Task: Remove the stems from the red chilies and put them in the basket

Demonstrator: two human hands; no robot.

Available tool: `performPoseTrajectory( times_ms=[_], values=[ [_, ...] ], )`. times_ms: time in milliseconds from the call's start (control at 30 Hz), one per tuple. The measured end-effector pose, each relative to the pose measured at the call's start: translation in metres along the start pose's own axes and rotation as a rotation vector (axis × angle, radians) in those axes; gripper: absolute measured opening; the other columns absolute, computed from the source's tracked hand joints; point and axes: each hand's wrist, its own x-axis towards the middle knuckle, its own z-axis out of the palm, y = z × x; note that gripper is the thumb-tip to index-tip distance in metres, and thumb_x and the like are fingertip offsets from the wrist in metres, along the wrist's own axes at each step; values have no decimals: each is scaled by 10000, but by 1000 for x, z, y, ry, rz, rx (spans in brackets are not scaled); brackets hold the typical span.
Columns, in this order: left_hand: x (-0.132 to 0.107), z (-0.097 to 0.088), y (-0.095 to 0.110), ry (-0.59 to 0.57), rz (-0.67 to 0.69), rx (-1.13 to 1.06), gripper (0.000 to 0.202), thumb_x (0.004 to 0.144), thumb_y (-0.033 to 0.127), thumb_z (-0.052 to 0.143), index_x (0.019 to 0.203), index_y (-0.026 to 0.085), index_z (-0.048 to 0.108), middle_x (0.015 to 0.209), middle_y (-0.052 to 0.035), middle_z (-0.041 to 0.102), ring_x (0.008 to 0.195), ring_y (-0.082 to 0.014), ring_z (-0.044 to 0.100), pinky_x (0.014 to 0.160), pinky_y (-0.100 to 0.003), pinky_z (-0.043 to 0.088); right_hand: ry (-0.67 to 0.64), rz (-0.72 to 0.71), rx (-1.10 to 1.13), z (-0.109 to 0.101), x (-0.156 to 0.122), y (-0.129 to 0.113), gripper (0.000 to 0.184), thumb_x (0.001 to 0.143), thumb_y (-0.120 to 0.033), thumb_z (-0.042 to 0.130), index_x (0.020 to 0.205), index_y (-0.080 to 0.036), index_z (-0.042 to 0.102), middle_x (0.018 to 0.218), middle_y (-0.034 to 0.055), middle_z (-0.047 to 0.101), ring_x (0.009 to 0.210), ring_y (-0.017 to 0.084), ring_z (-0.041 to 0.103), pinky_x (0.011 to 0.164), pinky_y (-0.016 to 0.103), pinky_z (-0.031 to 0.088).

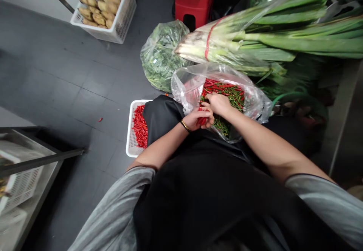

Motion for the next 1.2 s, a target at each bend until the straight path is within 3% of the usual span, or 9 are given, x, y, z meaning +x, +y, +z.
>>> performPoseTrajectory(
  times_ms=[100,233,333,467,567,733,967,1067,1200],
  values=[
    [3,-1,-5,236,142,29,378,670,390,757,678,176,445,436,108,351,346,-25,275,387,-167,197,80,-49,155,3,9,5,231,900,-316,502,917,-162,673,993,124,704,877,236,646,719,310,436],
    [11,3,-11,536,269,308,315,573,250,821,703,140,556,510,83,467,469,-24,371,494,-178,289,76,-107,619,0,-24,27,239,876,-382,530,767,-182,604,642,26,649,597,160,585,602,269,415],
    [13,9,-13,411,110,440,268,591,253,802,609,117,572,502,56,482,486,-30,378,493,-190,280,93,-163,642,0,-56,32,314,892,-425,487,700,-188,561,581,13,586,547,145,541,557,257,387],
    [7,15,-14,196,-216,313,291,693,361,710,596,120,579,408,75,365,363,-23,250,390,-208,134,268,-172,178,8,-60,21,361,948,-396,381,891,-169,657,926,105,654,741,188,599,594,273,366],
    [2,13,-11,140,-208,223,247,665,326,690,604,127,556,480,31,484,377,-36,356,363,-192,150,139,-137,-76,10,-33,10,421,958,-432,375,1147,-156,630,1124,161,618,788,218,622,585,280,351],
    [-5,7,-5,-61,-170,206,299,616,312,732,802,117,602,658,-36,648,437,-61,478,362,-179,222,-9,-139,-174,0,-9,15,406,968,-331,336,1037,-131,683,1066,154,638,826,229,639,601,288,369],
    [1,10,-8,35,-164,223,362,776,488,644,827,131,616,404,93,370,311,-27,226,340,-183,137,27,-97,-81,-9,-53,44,349,938,-343,402,1017,-180,700,1020,100,673,851,219,638,638,293,405],
    [4,11,-10,-2,-250,277,322,795,429,626,861,115,652,446,43,497,314,-43,328,335,-187,174,50,-100,-82,-2,-38,25,404,961,-372,363,1103,-161,677,1097,130,662,898,239,649,659,299,425],
    [6,8,-12,160,-273,200,206,734,296,664,662,123,580,464,17,521,324,-49,375,322,-186,158,-39,-97,-142,5,-4,5,393,940,-322,398,1080,-90,682,1107,194,659,882,263,664,671,314,439]
  ],
)
